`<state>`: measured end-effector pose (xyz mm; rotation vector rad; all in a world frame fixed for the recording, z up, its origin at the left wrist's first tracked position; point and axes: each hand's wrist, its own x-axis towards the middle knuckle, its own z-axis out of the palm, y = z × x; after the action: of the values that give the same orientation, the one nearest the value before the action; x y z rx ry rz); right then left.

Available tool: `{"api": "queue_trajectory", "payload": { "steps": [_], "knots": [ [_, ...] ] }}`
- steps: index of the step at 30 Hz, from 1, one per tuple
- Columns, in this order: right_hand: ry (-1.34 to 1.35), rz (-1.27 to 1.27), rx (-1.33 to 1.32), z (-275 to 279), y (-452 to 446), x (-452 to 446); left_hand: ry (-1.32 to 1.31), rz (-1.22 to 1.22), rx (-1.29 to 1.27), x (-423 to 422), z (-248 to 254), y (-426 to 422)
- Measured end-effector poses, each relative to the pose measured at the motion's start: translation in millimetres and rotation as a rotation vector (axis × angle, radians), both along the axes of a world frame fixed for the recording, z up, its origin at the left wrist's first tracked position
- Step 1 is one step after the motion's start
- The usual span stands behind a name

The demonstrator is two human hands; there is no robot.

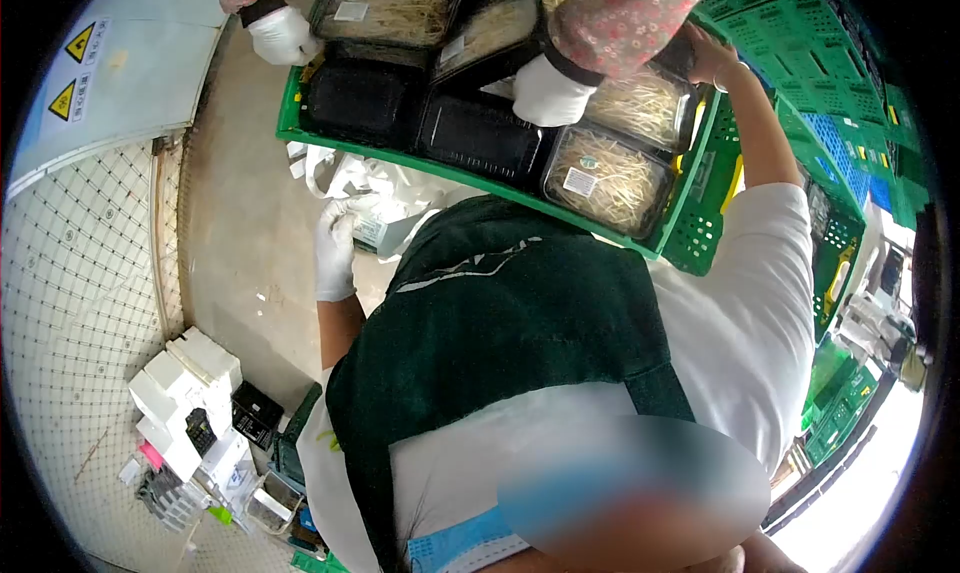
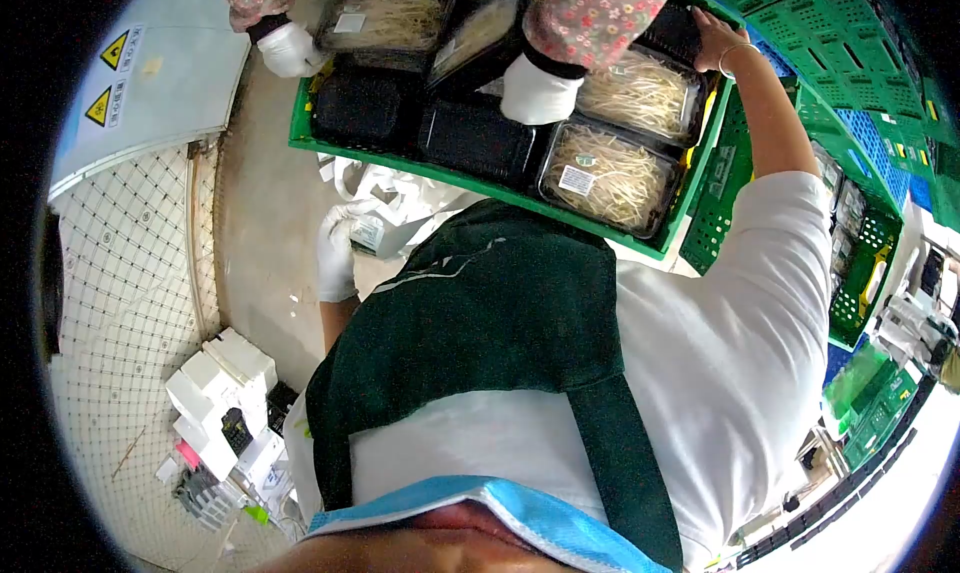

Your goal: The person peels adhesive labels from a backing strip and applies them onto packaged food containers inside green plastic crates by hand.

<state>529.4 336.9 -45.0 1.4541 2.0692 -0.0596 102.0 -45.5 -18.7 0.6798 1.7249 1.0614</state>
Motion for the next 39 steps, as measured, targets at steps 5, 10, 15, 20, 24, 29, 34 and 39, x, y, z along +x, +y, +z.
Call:
{"api": "queue_trajectory", "payload": {
  "steps": [5,10,15,20,24,29,34,39],
  "knots": [
    [-0.006,0.024,0.016,2.1,-6.7,3.8,0.047,-0.01,0.044,7.3,-1.5,-2.7],
    [0.105,0.151,0.187,-6.4,-20.1,13.3,0.152,-0.055,0.106,14.5,-4.8,-6.6],
    [0.414,0.239,0.453,-11.7,-5.1,13.5,0.056,-0.025,0.032,19.4,-7.6,-6.8],
    [0.377,0.262,0.419,73.6,13.4,10.0,0.003,-0.071,0.039,20.1,-15.3,-5.0],
    [0.835,-0.422,-0.241,110.9,29.5,40.4,0.02,-0.083,0.01,23.8,-14.5,-4.9],
    [0.558,-0.295,0.362,5.6,76.8,92.9,0.021,-0.102,0.033,18.2,-23.9,-6.1],
    [0.531,-0.138,0.207,-6.2,-4.1,18.4,0.045,-0.101,-0.019,15.7,-23.3,-11.5],
    [0.619,0.04,0.499,-13.3,-72.2,2.7,-0.036,-0.138,0.113,16.5,-14.2,-4.7]
  ]
}}
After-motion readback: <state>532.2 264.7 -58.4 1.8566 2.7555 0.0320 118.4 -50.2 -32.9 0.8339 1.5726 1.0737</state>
